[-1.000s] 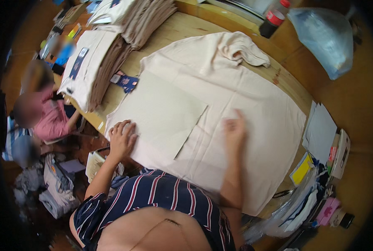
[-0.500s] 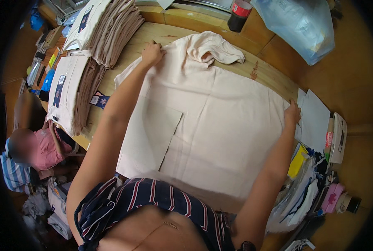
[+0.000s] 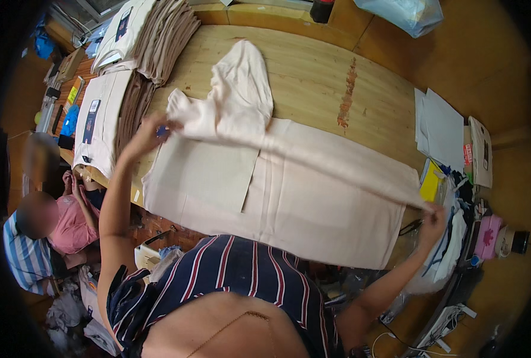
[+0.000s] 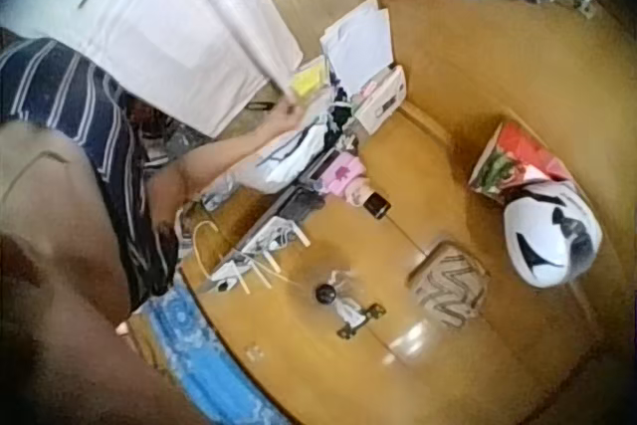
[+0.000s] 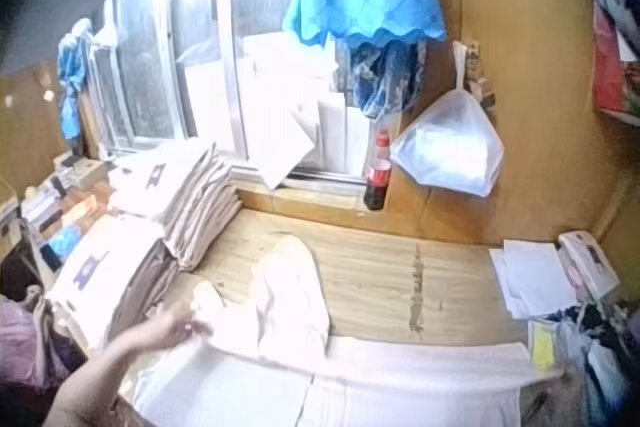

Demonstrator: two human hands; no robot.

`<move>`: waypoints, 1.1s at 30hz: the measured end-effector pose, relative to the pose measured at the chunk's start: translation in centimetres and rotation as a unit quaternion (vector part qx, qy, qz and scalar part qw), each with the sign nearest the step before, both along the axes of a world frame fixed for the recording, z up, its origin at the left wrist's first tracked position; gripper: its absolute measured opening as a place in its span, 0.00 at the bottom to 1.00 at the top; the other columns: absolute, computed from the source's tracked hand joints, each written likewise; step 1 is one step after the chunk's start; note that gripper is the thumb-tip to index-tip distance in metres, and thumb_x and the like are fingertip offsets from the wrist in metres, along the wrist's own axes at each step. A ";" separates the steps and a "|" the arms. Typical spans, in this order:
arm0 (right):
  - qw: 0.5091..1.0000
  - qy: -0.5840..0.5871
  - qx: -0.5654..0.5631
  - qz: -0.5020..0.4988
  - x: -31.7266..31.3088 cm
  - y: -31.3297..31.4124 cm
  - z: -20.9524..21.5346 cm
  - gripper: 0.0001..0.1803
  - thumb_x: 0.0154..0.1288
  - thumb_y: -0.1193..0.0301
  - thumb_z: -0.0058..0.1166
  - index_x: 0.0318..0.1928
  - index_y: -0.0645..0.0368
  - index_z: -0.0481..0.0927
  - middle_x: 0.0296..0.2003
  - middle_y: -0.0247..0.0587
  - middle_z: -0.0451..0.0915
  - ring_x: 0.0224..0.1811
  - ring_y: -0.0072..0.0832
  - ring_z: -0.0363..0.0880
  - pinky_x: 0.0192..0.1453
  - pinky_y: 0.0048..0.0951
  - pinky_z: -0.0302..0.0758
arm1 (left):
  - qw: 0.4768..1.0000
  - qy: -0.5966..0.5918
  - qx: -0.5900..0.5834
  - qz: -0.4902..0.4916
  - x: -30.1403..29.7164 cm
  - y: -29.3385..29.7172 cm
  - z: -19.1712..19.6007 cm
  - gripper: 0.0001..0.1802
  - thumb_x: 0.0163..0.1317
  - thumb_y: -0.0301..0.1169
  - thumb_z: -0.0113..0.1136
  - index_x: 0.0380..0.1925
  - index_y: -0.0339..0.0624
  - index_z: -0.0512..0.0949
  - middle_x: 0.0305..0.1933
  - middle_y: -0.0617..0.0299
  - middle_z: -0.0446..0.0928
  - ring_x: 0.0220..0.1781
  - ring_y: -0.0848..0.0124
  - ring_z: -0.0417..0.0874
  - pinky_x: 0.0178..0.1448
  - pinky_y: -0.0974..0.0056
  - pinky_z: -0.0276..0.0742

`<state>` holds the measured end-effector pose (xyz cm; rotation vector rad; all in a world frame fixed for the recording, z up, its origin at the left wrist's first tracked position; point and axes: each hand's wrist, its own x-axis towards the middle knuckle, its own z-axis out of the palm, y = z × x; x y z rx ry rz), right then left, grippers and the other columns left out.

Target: The person folds a light-colored shirt on a wooden table, smooths it, and places a tag on it. They repeat this process with multiple shirts, stacking the finished items on the table.

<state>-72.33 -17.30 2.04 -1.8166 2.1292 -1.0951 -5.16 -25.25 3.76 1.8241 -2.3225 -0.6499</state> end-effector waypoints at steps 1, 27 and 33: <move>0.999 -0.028 0.034 -0.002 1.1 2.0 -1.5 0.10 0.53 0.82 0.48 0.37 0.62 0.76 0.34 0.34 0.74 0.36 0.24 0.70 0.40 0.21 0.67 | 0.999 -0.032 0.005 -0.006 -0.8 2.7 -1.2 0.22 0.44 0.26 0.60 0.44 0.45 0.73 0.48 0.55 0.69 0.54 0.63 0.65 0.57 0.53 0.54; 0.624 0.636 -0.092 0.444 51.3 -22.9 -2.7 0.20 0.53 0.70 0.47 0.50 0.46 0.71 0.58 0.29 0.61 0.61 0.29 0.58 0.60 0.44 0.56 | 0.983 0.056 -0.176 0.009 0.4 12.3 -7.5 0.22 0.43 0.36 0.61 0.42 0.48 0.73 0.40 0.59 0.68 0.48 0.63 0.67 0.49 0.61 0.57; 0.787 0.505 0.068 0.348 38.1 -23.9 9.6 0.18 0.43 0.70 0.57 0.40 0.56 0.77 0.52 0.34 0.68 0.61 0.29 0.57 0.63 0.45 0.50 | 0.975 0.120 -0.174 0.062 0.1 12.3 -7.4 0.31 0.42 0.35 0.62 0.49 0.45 0.67 0.43 0.60 0.70 0.47 0.64 0.68 0.50 0.62 0.57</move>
